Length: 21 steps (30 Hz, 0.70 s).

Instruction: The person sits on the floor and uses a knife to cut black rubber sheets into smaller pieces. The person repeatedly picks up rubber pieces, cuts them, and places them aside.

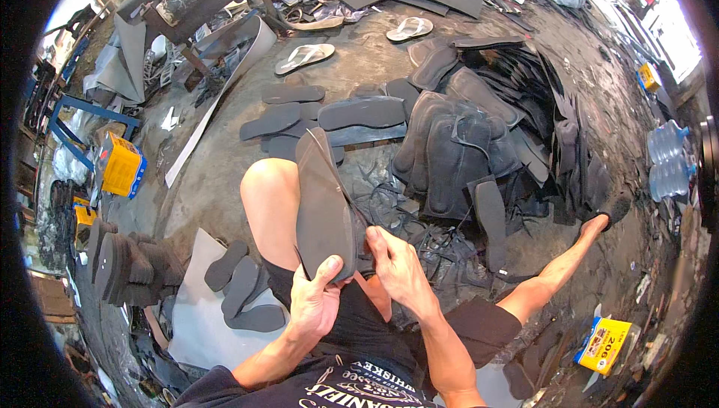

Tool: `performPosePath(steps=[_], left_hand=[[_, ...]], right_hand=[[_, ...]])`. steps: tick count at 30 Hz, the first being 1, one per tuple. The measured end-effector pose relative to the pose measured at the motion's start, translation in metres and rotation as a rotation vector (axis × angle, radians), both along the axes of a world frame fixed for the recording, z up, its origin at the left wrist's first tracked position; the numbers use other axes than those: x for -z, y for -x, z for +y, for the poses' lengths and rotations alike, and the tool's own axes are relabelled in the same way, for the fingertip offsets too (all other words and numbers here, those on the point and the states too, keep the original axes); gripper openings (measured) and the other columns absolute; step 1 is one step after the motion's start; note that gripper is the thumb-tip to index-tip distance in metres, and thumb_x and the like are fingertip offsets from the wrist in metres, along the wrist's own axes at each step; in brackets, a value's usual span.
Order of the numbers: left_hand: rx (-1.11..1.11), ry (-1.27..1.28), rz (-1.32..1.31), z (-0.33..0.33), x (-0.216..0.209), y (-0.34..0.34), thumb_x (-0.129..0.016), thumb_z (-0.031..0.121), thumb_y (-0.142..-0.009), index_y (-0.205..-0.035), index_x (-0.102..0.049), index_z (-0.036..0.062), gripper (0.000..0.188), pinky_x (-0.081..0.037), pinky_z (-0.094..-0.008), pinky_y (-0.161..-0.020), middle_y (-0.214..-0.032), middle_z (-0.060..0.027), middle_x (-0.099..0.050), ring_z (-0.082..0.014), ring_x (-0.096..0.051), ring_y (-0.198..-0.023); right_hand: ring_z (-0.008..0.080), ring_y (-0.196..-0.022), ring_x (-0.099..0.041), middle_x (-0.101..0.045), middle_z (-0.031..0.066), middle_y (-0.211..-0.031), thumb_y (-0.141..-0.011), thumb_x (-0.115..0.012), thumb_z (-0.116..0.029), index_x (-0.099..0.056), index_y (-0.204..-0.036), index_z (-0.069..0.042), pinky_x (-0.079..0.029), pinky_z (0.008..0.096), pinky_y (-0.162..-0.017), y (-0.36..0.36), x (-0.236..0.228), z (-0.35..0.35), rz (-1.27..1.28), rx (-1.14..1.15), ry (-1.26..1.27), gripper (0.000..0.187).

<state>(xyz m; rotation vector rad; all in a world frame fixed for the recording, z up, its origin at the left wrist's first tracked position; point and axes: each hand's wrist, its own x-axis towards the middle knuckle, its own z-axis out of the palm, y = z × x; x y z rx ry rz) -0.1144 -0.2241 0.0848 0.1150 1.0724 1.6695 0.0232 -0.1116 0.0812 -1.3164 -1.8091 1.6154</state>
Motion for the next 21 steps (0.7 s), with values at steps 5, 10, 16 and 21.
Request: performPosePath(steps=[5,10,16,21], left_hand=[[0.069,-0.028,-0.045,-0.005,-0.009,-0.004,-0.081,0.018,-0.099,-0.134,-0.062,0.0065,0.042,-0.063,-0.0385,-0.085,-0.122,-0.0052,-0.073,-0.0184,-0.072,-0.109],[0.207,0.096,0.369,0.015,-0.021,-0.01,-0.073,0.028,-0.106,-0.126,-0.067,-0.0004,0.035,-0.06,-0.0345,-0.08,-0.108,-0.007,-0.074,-0.0158,-0.072,-0.095],[0.374,-0.078,0.653,0.064,0.006,-0.063,-0.042,0.036,-0.121,-0.101,-0.066,-0.002,0.05,-0.051,-0.0279,-0.068,-0.085,-0.0017,-0.066,-0.0086,-0.06,-0.076],[0.226,-0.02,0.335,0.091,0.004,-0.13,-0.048,0.038,-0.12,-0.079,-0.056,0.0074,0.051,-0.029,-0.0227,-0.049,-0.064,0.0078,-0.045,-0.0022,-0.038,-0.055]], right_hand=[[0.0368,-0.082,-0.07,-0.067,0.0227,-0.081,-0.115,-0.044,-0.053,-0.066,-0.111,0.006,-0.054,0.0455,-0.074,0.05,0.055,0.043,0.088,0.151,-0.05,0.063],[0.0072,-0.057,-0.05,-0.057,-0.0025,-0.075,-0.111,-0.05,-0.065,-0.063,-0.123,-0.004,-0.04,0.0252,-0.051,0.0,0.011,0.036,0.702,0.139,0.39,0.063],[0.0054,-0.062,-0.056,-0.066,-0.0024,-0.086,-0.099,-0.082,-0.03,-0.068,-0.126,0.001,-0.045,0.0238,-0.051,-0.092,-0.014,0.009,0.509,0.665,0.172,0.044],[0.004,-0.063,-0.052,-0.064,-0.0025,-0.089,-0.101,-0.08,-0.034,-0.07,-0.126,0.0,-0.041,0.0229,-0.052,-0.118,-0.01,0.001,0.375,1.112,-0.182,0.043]])
